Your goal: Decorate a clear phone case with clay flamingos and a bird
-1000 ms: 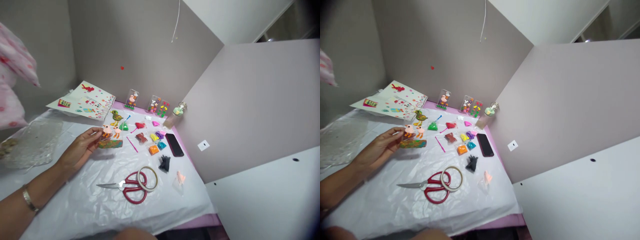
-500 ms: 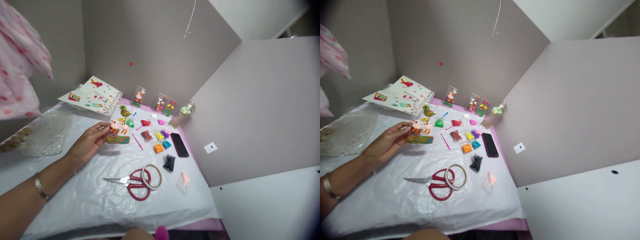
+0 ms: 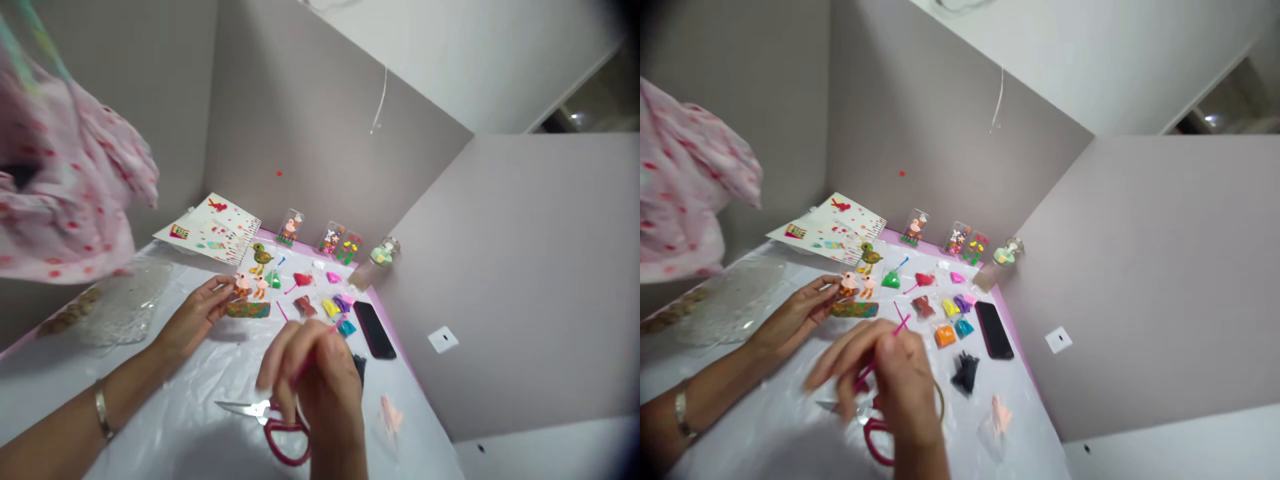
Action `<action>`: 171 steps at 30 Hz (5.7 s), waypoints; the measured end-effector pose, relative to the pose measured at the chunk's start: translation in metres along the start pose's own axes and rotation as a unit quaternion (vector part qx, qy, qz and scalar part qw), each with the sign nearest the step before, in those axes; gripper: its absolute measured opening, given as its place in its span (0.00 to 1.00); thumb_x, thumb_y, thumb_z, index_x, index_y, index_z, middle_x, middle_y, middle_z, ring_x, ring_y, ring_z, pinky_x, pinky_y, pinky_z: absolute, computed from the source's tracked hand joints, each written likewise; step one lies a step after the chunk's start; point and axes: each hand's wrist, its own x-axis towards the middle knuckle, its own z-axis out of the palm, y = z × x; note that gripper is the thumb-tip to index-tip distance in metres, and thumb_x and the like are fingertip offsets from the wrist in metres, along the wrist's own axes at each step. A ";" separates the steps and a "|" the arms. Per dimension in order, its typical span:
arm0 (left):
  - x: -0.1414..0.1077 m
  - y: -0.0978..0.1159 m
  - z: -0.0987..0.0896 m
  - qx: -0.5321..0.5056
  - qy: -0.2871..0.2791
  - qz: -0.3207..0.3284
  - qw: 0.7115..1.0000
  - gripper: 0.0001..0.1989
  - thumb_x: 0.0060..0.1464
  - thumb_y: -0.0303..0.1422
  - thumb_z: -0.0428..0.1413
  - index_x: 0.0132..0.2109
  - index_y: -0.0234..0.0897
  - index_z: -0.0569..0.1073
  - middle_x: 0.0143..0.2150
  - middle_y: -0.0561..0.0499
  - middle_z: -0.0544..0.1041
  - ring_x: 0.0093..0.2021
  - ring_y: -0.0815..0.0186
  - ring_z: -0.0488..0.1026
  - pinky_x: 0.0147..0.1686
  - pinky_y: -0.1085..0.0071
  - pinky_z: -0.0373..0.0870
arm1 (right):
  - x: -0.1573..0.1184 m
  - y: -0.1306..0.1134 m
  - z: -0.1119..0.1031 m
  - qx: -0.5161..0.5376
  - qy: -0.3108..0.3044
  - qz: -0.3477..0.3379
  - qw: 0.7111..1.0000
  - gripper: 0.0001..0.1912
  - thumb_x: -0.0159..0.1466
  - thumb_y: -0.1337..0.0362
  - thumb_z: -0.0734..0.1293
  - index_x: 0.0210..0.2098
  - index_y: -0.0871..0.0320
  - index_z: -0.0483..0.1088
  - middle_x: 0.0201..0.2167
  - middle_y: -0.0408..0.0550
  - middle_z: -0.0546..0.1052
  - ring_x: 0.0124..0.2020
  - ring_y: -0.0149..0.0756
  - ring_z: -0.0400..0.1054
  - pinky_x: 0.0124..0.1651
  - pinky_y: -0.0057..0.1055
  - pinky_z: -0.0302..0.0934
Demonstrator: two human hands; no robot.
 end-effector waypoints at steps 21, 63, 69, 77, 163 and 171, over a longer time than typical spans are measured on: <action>-0.004 -0.006 0.005 0.003 -0.024 -0.020 1.000 0.16 0.50 0.37 0.74 0.44 0.39 0.82 0.41 0.47 0.89 0.40 0.61 0.86 0.41 0.72 0.80 | 0.050 0.117 -0.001 0.236 0.016 0.221 0.946 0.23 0.56 0.46 0.79 0.44 0.54 0.83 0.40 0.49 0.85 0.36 0.38 0.76 0.38 0.33 0.70; 0.010 -0.007 -0.012 0.019 -0.084 0.046 0.995 0.27 0.47 0.33 0.74 0.55 0.42 0.79 0.34 0.54 0.79 0.38 0.61 0.79 0.32 0.72 0.71 | 0.041 0.101 0.013 0.203 -0.070 0.196 0.957 0.17 0.61 0.50 0.78 0.40 0.56 0.85 0.32 0.45 0.82 0.33 0.36 0.71 0.40 0.31 0.62; 0.007 -0.006 -0.010 0.016 -0.078 0.040 0.996 0.26 0.48 0.35 0.75 0.54 0.42 0.79 0.36 0.54 0.79 0.38 0.63 0.79 0.30 0.74 0.70 | 0.042 0.099 0.013 0.208 -0.062 0.197 0.956 0.17 0.61 0.50 0.78 0.43 0.55 0.85 0.36 0.46 0.84 0.36 0.38 0.72 0.41 0.31 0.63; 0.008 -0.009 -0.013 0.005 -0.065 0.000 0.998 0.25 0.49 0.38 0.75 0.54 0.43 0.80 0.36 0.53 0.83 0.39 0.63 0.82 0.39 0.71 0.75 | 0.041 0.103 0.013 0.269 -0.061 0.242 0.930 0.18 0.55 0.53 0.82 0.41 0.56 0.85 0.32 0.45 0.83 0.32 0.34 0.72 0.38 0.29 0.63; 0.034 -0.038 -0.038 0.099 0.078 -0.073 0.989 0.17 0.68 0.38 0.62 0.59 0.37 0.76 0.58 0.44 0.79 0.52 0.55 0.80 0.51 0.52 0.81 | 0.046 0.160 0.024 0.033 -0.013 0.275 0.961 0.09 0.70 0.69 0.67 0.32 0.59 0.73 0.21 0.36 0.72 0.19 0.28 0.65 0.26 0.25 0.58; 0.037 -0.038 -0.044 0.101 0.102 -0.067 0.987 0.17 0.68 0.38 0.61 0.59 0.37 0.76 0.59 0.43 0.79 0.53 0.55 0.80 0.52 0.52 0.80 | 0.043 0.149 0.014 -0.069 -0.016 0.265 0.962 0.09 0.73 0.64 0.69 0.36 0.60 0.74 0.27 0.38 0.75 0.25 0.30 0.70 0.34 0.30 0.68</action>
